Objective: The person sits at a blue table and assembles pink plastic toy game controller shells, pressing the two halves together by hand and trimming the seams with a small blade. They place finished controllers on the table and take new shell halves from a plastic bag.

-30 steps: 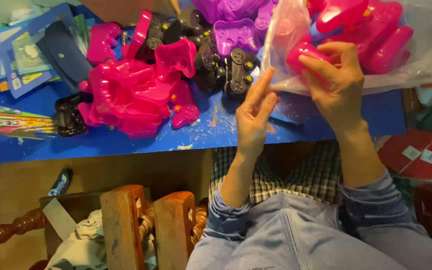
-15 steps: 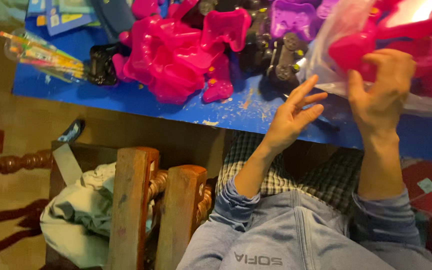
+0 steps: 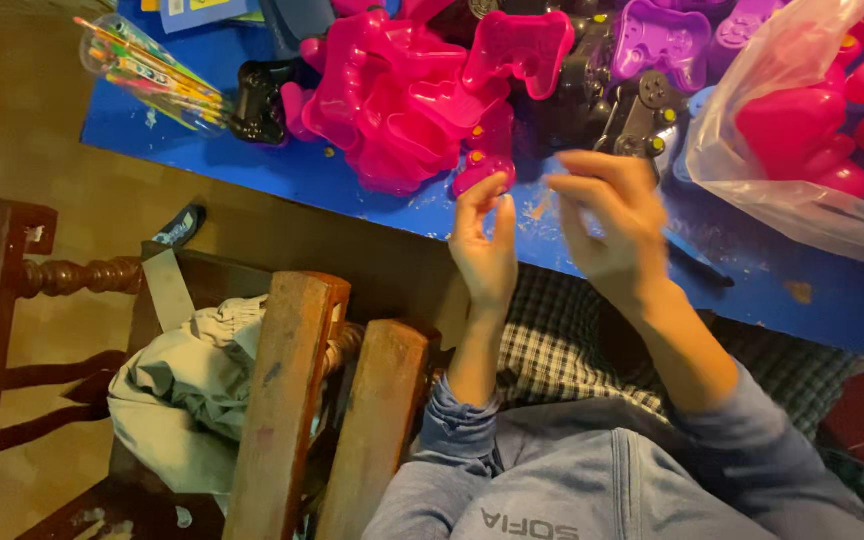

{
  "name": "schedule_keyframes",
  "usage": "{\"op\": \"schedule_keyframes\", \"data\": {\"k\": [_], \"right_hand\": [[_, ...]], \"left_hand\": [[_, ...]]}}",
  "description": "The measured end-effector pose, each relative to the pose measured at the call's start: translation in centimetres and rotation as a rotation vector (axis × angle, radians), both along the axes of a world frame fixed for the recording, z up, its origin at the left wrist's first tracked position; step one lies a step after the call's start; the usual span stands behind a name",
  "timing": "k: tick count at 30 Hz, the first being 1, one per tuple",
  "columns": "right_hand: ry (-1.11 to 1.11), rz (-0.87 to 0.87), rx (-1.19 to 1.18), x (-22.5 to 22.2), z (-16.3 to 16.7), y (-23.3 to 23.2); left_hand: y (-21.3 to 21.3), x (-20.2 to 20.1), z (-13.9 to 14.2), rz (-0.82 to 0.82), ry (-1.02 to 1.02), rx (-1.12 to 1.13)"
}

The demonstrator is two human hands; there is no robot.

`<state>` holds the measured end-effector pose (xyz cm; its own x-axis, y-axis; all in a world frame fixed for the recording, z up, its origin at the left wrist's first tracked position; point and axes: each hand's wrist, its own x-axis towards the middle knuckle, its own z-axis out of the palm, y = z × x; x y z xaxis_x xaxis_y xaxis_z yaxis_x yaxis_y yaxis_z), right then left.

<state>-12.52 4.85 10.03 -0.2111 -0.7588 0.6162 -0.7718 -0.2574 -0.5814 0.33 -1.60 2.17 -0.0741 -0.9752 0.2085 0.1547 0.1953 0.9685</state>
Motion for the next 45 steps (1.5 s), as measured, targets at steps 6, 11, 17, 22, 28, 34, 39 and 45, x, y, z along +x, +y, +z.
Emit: {"op": "schedule_keyframes", "data": {"k": [6,11,17,22,28,34,39,45], "right_hand": [[-0.389,0.27,0.219,3.0,-0.9,-8.1],[-0.313,0.18,0.196,2.6,-4.1,-8.5],[-0.768,0.236,0.223,1.0,-6.8,-4.1],[-0.623,0.271,0.182,0.5,-6.6,0.0],[-0.954,0.212,-0.033,-0.6,-7.8,3.1],[-0.956,0.183,-0.041,-1.3,-7.4,2.9],[-1.066,0.287,0.007,-0.6,-5.1,2.5],[-0.932,0.305,0.115,-0.2,-4.8,2.0]], "left_hand": [[0.5,2.0,-2.3,-0.031,0.156,0.049],[-0.3,2.9,-3.0,-0.085,0.167,0.066],[-0.4,2.7,-2.4,-0.251,0.388,0.383],[-0.9,1.9,-1.8,-0.223,0.385,0.353],[-1.6,1.5,0.1,-0.213,0.032,0.061],[-0.7,1.7,2.7,-0.447,0.098,0.038],[-0.5,0.8,1.9,-0.387,0.19,0.096],[-0.8,1.4,-0.8,-0.776,0.824,0.723]]}}
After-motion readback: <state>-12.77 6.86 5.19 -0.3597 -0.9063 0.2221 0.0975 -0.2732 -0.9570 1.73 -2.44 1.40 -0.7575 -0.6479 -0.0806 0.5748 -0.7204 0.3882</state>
